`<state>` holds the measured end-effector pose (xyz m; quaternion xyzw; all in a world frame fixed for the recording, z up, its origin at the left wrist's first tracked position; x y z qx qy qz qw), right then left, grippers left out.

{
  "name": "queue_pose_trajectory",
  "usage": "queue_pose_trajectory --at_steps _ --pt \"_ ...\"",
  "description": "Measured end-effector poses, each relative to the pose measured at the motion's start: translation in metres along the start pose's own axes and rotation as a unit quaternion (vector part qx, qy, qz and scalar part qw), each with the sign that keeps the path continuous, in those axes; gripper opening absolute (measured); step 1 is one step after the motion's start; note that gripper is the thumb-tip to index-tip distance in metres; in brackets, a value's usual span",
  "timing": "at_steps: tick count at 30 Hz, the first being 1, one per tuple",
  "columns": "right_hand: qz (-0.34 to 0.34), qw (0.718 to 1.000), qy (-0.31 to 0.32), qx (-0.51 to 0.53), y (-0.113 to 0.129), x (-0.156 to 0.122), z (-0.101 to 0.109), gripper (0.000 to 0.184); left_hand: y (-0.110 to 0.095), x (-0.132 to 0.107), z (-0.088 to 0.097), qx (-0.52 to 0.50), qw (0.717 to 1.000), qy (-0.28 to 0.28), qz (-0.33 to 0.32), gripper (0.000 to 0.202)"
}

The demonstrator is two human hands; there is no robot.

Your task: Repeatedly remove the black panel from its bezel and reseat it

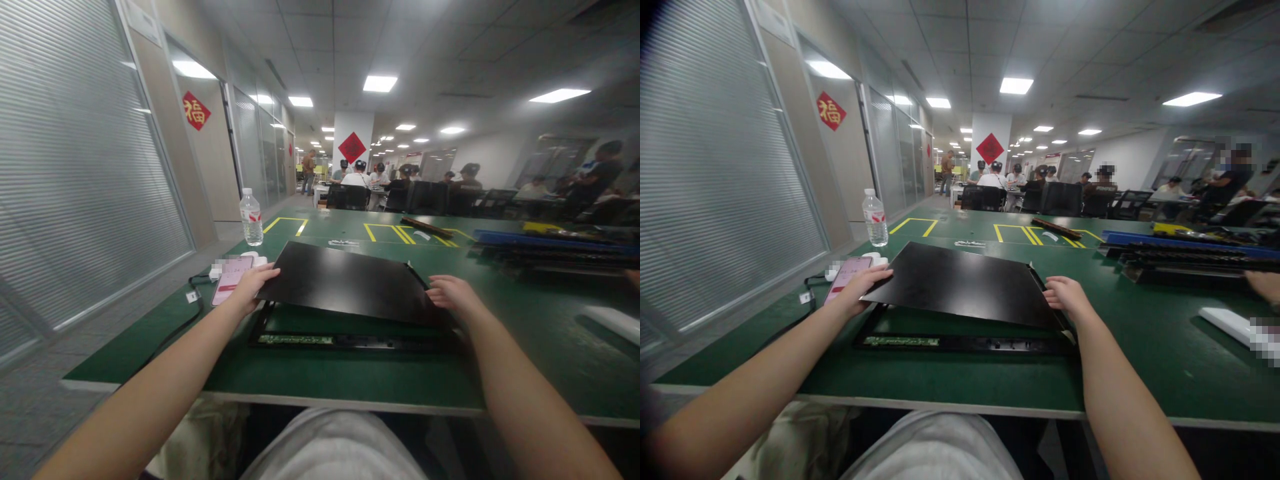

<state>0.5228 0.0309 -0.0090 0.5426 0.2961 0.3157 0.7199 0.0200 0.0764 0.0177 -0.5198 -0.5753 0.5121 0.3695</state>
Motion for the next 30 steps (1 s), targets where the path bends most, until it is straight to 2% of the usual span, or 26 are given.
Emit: queue_pose_trajectory --at_steps 5,12,17,26,30 --pt "0.011 1.000 0.004 -0.018 0.006 -0.004 0.003 0.016 0.002 -0.003 -0.003 0.012 1.000 0.014 0.003 0.018" --pt "0.032 0.998 -0.012 -0.057 0.008 -0.002 0.008 0.015 0.006 -0.001 -0.007 0.013 0.999 0.048 -0.003 0.028" --pt "0.073 0.993 -0.019 -0.085 0.014 -0.001 0.008 0.017 0.005 0.000 -0.005 0.024 0.999 0.042 -0.010 0.027" --pt "0.087 0.988 -0.040 -0.120 0.015 0.004 0.014 0.020 0.001 -0.003 -0.006 0.036 0.998 0.039 -0.017 0.016" --pt "0.095 0.987 -0.029 -0.123 0.010 0.012 0.011 0.021 -0.001 -0.003 -0.003 0.040 0.999 0.020 -0.016 0.014"
Point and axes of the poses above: each hand's wrist, its own x-axis towards the middle knuckle, its own z-axis out of the back of the hand, y = z × x, the point moved 10 cm from there along x, towards the middle knuckle, and after that the axes turned 8 degrees about -y, right-handed, at the moved point
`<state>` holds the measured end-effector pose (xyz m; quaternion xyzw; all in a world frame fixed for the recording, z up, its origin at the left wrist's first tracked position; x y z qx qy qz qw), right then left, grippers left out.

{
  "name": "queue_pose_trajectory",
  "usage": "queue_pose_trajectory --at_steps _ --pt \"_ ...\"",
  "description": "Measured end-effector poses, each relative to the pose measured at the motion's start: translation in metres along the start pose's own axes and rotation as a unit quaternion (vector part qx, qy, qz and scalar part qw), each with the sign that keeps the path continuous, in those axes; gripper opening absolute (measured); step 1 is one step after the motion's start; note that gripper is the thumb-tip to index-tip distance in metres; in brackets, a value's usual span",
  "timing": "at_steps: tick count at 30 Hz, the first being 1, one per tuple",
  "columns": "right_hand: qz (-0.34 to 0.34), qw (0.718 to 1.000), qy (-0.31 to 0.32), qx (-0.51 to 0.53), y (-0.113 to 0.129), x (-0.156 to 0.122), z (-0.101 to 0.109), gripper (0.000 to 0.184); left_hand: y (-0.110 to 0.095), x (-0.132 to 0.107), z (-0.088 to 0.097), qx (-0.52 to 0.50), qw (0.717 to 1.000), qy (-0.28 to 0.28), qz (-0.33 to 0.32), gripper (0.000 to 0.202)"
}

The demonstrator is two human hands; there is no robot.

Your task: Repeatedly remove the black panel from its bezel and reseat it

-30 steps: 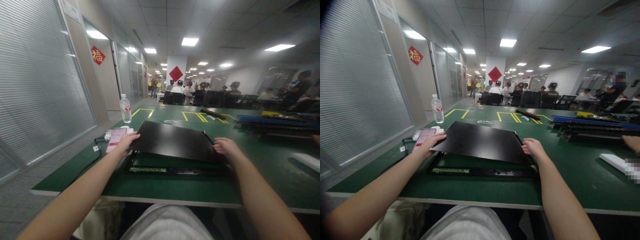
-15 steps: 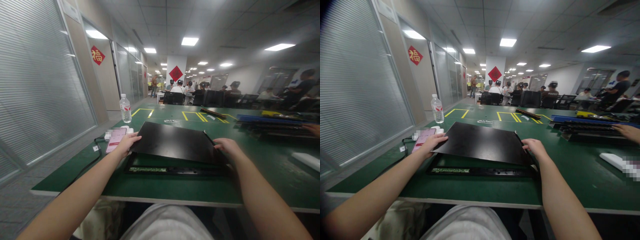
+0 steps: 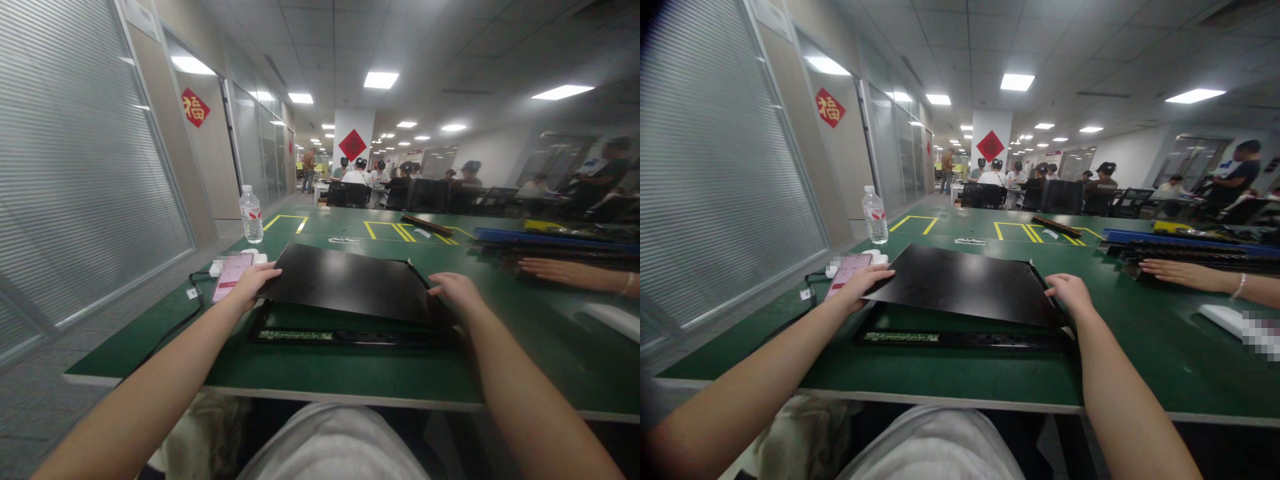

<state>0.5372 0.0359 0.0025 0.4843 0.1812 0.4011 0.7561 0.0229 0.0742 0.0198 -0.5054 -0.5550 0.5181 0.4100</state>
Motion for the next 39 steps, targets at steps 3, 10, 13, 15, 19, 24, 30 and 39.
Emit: queue_pose_trajectory --at_steps 3,10,13,15,19,24,30,39 --pt "-0.001 1.000 0.005 0.005 -0.004 0.004 -0.004 0.023 -0.001 0.003 0.006 0.005 1.000 -0.023 -0.001 0.018" --pt "-0.001 1.000 0.000 0.016 -0.001 0.000 -0.003 0.020 0.000 0.002 0.007 0.002 1.000 -0.024 0.009 0.014" --pt "-0.003 1.000 -0.012 0.003 0.003 -0.004 0.002 0.018 0.000 -0.001 0.002 0.001 1.000 -0.009 0.005 0.013" --pt "-0.009 1.000 -0.016 -0.009 0.004 -0.006 0.005 0.018 0.001 -0.002 -0.002 0.003 1.000 0.006 0.002 0.014" --pt "-0.007 0.999 -0.020 -0.043 0.002 -0.004 0.007 0.018 0.007 0.001 -0.003 0.010 1.000 0.016 0.003 0.018" --pt "0.009 0.996 -0.025 -0.082 -0.002 0.002 0.006 0.022 0.011 0.002 -0.005 0.018 0.999 0.028 0.009 0.015" --pt "0.019 0.991 -0.014 -0.133 -0.002 0.002 0.003 0.027 0.009 -0.004 -0.009 0.044 0.998 0.032 0.013 0.011" --pt "0.042 0.982 -0.015 -0.185 0.006 -0.003 0.003 0.029 0.014 -0.001 -0.010 0.057 0.997 0.043 0.017 0.024"
Point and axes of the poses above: each hand's wrist, its own x-axis towards the middle knuckle, its own z-axis out of the back of the hand, y = z × x, the point moved 10 cm from there along x, towards the middle knuckle, and after that the axes turned 8 degrees about -y, right-handed, at the moved point
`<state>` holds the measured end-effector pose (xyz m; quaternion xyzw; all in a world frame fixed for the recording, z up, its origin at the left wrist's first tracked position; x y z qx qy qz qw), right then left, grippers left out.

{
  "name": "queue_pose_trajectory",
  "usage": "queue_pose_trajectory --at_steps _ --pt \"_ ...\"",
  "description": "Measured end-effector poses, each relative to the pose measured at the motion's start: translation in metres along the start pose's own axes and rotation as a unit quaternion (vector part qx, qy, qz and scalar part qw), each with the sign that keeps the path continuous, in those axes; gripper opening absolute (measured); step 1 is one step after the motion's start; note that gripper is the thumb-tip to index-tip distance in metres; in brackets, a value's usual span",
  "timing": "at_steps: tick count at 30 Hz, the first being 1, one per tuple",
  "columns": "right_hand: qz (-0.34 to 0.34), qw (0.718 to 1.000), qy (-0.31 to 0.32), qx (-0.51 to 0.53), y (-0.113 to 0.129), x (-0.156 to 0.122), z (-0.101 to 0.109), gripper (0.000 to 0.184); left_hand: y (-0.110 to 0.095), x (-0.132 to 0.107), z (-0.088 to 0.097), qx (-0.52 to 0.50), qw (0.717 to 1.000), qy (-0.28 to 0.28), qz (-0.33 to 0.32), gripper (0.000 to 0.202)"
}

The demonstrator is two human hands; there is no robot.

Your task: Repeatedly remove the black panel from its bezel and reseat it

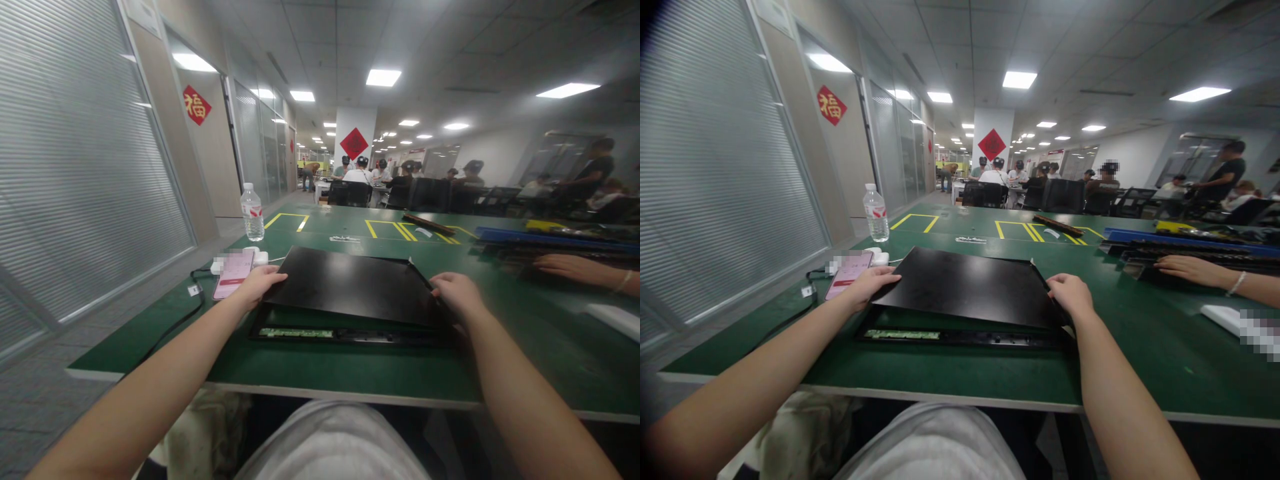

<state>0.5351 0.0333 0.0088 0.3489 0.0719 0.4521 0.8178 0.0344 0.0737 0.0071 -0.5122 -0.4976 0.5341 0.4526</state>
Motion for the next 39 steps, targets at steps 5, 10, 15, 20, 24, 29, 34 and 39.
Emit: queue_pose_trajectory --at_steps 5,10,15,20,24,29,34,39 --pt "-0.001 1.000 0.003 -0.009 0.003 -0.003 0.001 0.028 0.001 0.001 0.000 -0.002 1.000 -0.001 0.001 0.028" --pt "0.000 1.000 0.001 -0.013 0.005 -0.005 0.002 0.029 -0.001 0.000 -0.001 0.004 1.000 0.001 -0.007 0.032" --pt "0.007 0.999 0.003 -0.038 0.010 -0.008 0.004 0.029 -0.003 0.001 -0.002 0.023 1.000 0.001 -0.022 0.030" --pt "0.023 0.998 0.006 -0.054 0.014 -0.009 0.004 0.031 -0.005 0.001 -0.001 0.036 0.999 -0.009 -0.032 0.027" --pt "0.024 0.998 0.007 -0.049 0.011 -0.007 0.002 0.030 -0.006 -0.001 0.001 0.043 0.998 -0.022 -0.031 0.027" --pt "0.025 0.999 0.004 -0.040 0.009 -0.005 0.002 0.029 -0.007 -0.002 0.001 0.055 0.997 -0.027 -0.035 0.027" --pt "0.014 0.999 0.009 -0.036 0.007 -0.005 0.001 0.032 -0.007 -0.001 0.005 0.062 0.996 -0.046 -0.032 0.031" --pt "0.019 0.999 0.010 -0.036 0.008 -0.005 0.001 0.030 -0.007 0.000 0.005 0.055 0.997 -0.042 -0.035 0.031"
Point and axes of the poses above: each hand's wrist, its own x-axis towards the middle knuckle, its own z-axis out of the back of the hand, y = z × x, the point moved 10 cm from there along x, towards the middle knuckle, and after that the axes turned 8 degrees about -y, right-handed, at the moved point
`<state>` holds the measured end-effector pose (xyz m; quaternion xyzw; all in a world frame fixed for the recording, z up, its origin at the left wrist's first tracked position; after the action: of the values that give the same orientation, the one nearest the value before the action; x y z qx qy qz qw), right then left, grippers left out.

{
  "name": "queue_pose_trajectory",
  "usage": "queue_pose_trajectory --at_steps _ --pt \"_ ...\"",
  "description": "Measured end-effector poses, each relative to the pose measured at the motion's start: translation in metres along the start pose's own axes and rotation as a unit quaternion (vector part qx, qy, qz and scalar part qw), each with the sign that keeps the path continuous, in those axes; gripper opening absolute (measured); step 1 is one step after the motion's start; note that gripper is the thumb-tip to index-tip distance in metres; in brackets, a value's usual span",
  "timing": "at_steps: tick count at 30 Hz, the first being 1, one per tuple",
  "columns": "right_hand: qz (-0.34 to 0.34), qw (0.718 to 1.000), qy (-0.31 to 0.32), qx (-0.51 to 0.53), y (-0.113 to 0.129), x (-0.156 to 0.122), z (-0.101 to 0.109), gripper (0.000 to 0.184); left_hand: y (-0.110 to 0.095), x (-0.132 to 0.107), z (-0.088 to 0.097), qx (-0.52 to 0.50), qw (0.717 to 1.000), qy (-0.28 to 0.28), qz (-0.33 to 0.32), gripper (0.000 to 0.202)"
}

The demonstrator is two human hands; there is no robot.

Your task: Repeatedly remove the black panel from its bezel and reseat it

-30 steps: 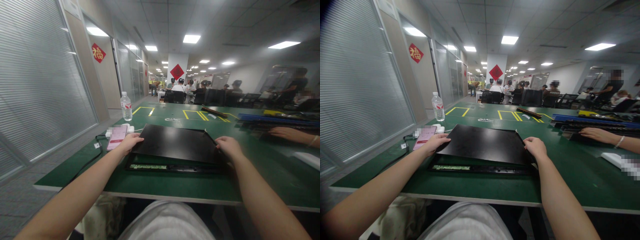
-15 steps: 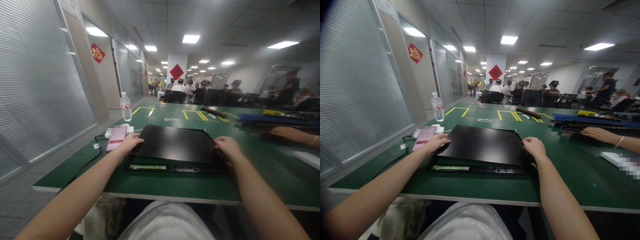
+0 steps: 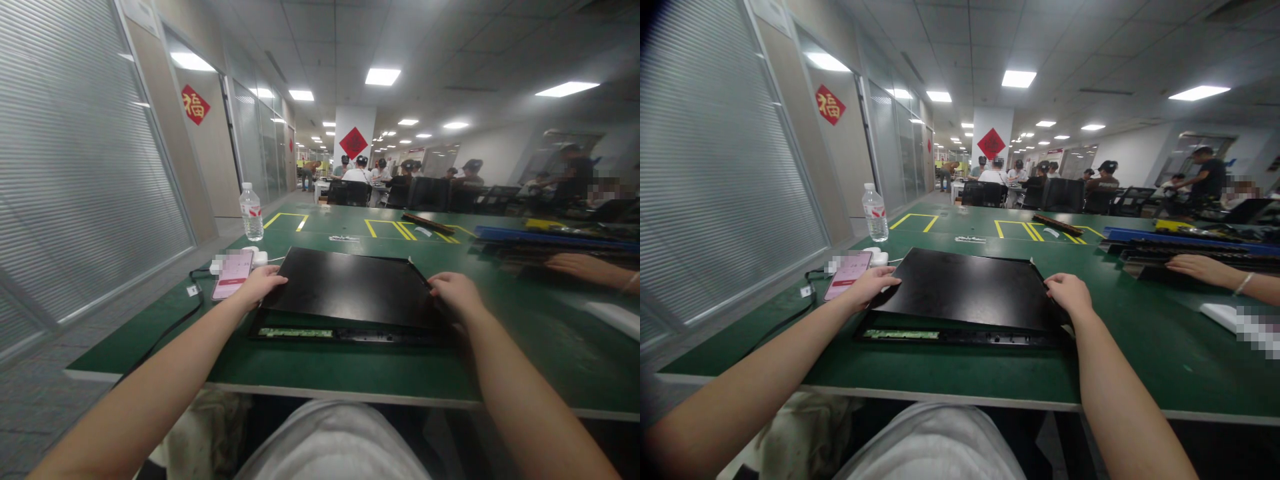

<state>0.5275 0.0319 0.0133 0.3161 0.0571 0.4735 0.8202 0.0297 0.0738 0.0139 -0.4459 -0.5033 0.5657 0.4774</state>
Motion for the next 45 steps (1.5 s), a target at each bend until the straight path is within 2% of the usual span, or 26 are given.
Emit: queue_pose_trajectory --at_steps 4,9,16,28,45 --pt "-0.005 1.000 0.002 0.010 -0.001 0.000 0.000 0.030 0.001 0.000 -0.001 0.000 1.000 0.010 -0.004 0.030" --pt "0.004 1.000 -0.004 0.009 0.000 0.001 0.000 0.027 -0.001 0.002 0.002 0.005 1.000 -0.007 -0.015 0.030" --pt "0.001 1.000 0.003 0.013 -0.001 0.001 -0.002 0.026 -0.002 0.000 -0.003 0.003 1.000 0.012 -0.017 0.034" --pt "-0.008 1.000 0.007 0.017 0.001 -0.001 0.000 0.024 0.004 -0.002 0.001 0.013 1.000 -0.015 0.016 0.037" --pt "-0.003 1.000 -0.002 0.016 -0.002 0.002 0.000 0.024 0.009 0.004 -0.003 -0.017 0.999 0.028 0.017 0.045"
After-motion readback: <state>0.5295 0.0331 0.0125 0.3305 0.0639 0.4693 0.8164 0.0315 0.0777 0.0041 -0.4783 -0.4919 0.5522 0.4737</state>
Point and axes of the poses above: each hand's wrist, its own x-axis towards the middle knuckle, its own z-axis out of the back of the hand, y = z × x, the point moved 10 cm from there along x, towards the middle knuckle, and after that the axes turned 8 degrees about -y, right-handed, at the moved point
